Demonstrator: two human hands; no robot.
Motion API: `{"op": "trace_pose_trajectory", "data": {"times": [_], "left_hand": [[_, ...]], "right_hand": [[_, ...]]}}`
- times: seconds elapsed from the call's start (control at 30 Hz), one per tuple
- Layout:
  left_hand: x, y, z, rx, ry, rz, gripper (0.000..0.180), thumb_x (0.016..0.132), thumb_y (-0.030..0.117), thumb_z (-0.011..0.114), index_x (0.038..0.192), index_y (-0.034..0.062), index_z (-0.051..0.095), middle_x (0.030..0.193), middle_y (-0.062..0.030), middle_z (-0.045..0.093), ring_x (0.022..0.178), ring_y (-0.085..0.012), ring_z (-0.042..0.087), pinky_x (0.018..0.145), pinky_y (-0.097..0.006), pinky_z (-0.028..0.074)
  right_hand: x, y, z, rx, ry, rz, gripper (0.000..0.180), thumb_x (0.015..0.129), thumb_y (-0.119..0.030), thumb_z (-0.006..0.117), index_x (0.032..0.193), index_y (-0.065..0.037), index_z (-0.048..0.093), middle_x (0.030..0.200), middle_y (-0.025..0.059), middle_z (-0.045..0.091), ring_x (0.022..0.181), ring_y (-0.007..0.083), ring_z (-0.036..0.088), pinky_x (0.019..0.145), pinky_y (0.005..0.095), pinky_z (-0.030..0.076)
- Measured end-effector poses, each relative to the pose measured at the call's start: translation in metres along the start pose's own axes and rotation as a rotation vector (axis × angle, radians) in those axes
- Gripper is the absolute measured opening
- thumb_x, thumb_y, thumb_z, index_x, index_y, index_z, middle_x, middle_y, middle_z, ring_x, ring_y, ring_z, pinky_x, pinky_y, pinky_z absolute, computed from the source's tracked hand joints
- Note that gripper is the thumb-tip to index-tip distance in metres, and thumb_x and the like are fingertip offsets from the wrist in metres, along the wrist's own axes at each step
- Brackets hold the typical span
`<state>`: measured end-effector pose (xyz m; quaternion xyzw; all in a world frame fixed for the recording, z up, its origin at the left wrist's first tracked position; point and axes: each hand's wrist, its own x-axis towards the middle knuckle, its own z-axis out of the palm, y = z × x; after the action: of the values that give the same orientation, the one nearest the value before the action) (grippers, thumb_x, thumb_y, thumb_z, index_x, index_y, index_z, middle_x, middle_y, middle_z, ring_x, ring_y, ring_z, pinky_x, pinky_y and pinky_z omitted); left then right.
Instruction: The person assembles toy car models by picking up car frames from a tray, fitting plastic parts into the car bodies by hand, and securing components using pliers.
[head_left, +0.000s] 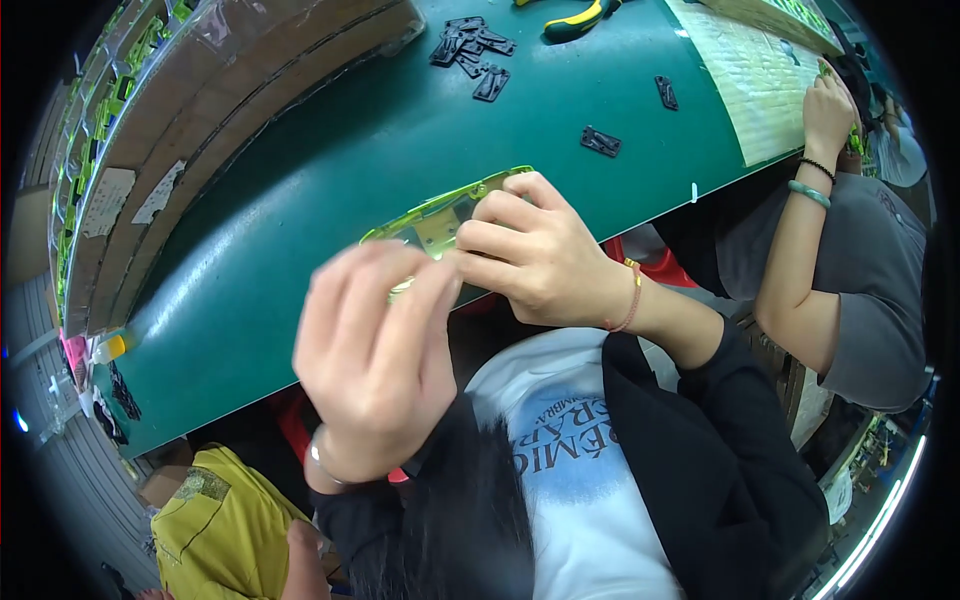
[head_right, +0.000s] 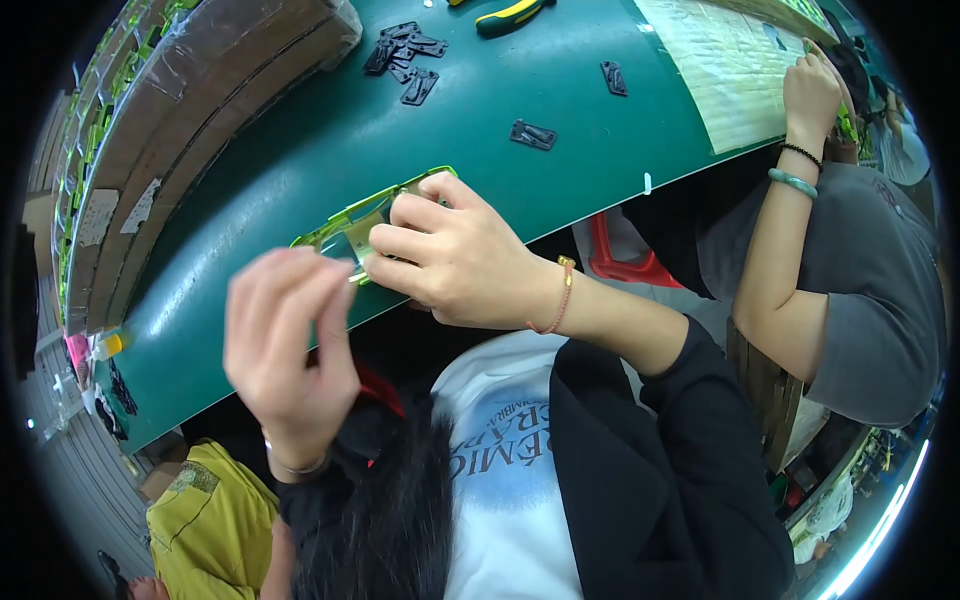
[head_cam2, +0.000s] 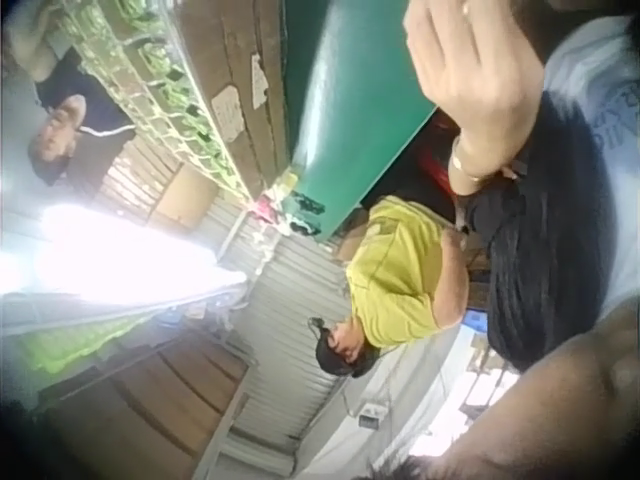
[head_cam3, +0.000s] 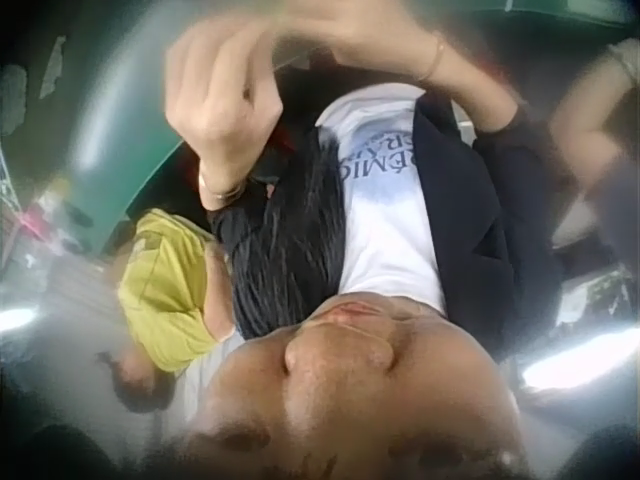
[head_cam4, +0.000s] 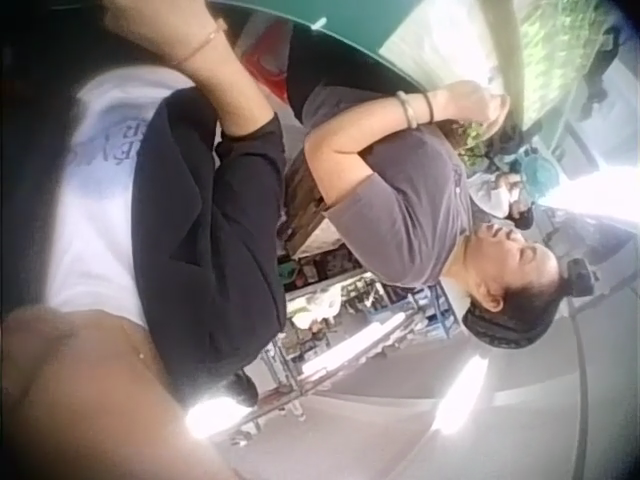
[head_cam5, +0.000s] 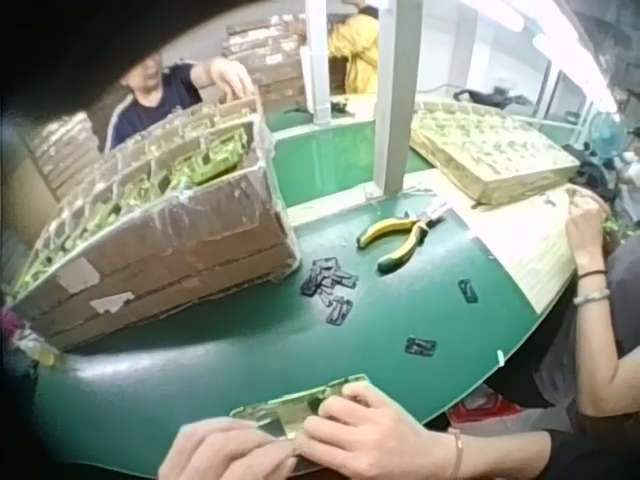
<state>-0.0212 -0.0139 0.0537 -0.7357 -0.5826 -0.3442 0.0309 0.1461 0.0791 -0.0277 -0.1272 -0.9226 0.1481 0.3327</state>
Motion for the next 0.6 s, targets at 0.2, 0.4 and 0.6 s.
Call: {"op": "trace_pose_trajectory", "data": {"times": [0.2,0.4,0.6], "left_hand": [[0.081,-0.042,0.054,0.03,-0.139,0.035,0.009,0.083,0.005,0.077,0.083,0.003,0.069,0.084,-0.0106,0.068,0.084,-0.0276,0.07,0.07,-0.039,0.057],[0.098,-0.043,0.097,0.303,-0.36,0.091,0.014,0.089,0.007,0.074,0.103,0.0055,0.076,0.092,-0.012,0.072,0.086,-0.0327,0.072,0.073,-0.041,0.058],[0.08,-0.049,0.092,0.171,-0.27,0.106,0.012,0.083,0.001,0.073,0.095,0.0009,0.072,0.095,-0.0134,0.071,0.089,-0.0319,0.072,0.074,-0.04,0.059]], "right_hand": [[-0.002,0.001,0.0,0.018,-0.032,-0.046,0.03,0.072,-0.012,0.076,0.101,-0.01,0.071,0.1,0.0015,0.064,0.096,0.0217,0.06,0.093,0.0397,0.048],[-0.009,0.003,0.008,0.096,0.084,-0.002,0.022,0.078,-0.015,0.075,0.099,-0.007,0.073,0.098,0.0038,0.066,0.097,0.0237,0.063,0.096,0.0406,0.05],[-0.01,0.005,0.002,0.148,0.182,0.042,0.022,0.081,-0.016,0.076,0.099,-0.004,0.071,0.103,0.0067,0.066,0.103,0.0273,0.063,0.097,0.0454,0.049]]}}
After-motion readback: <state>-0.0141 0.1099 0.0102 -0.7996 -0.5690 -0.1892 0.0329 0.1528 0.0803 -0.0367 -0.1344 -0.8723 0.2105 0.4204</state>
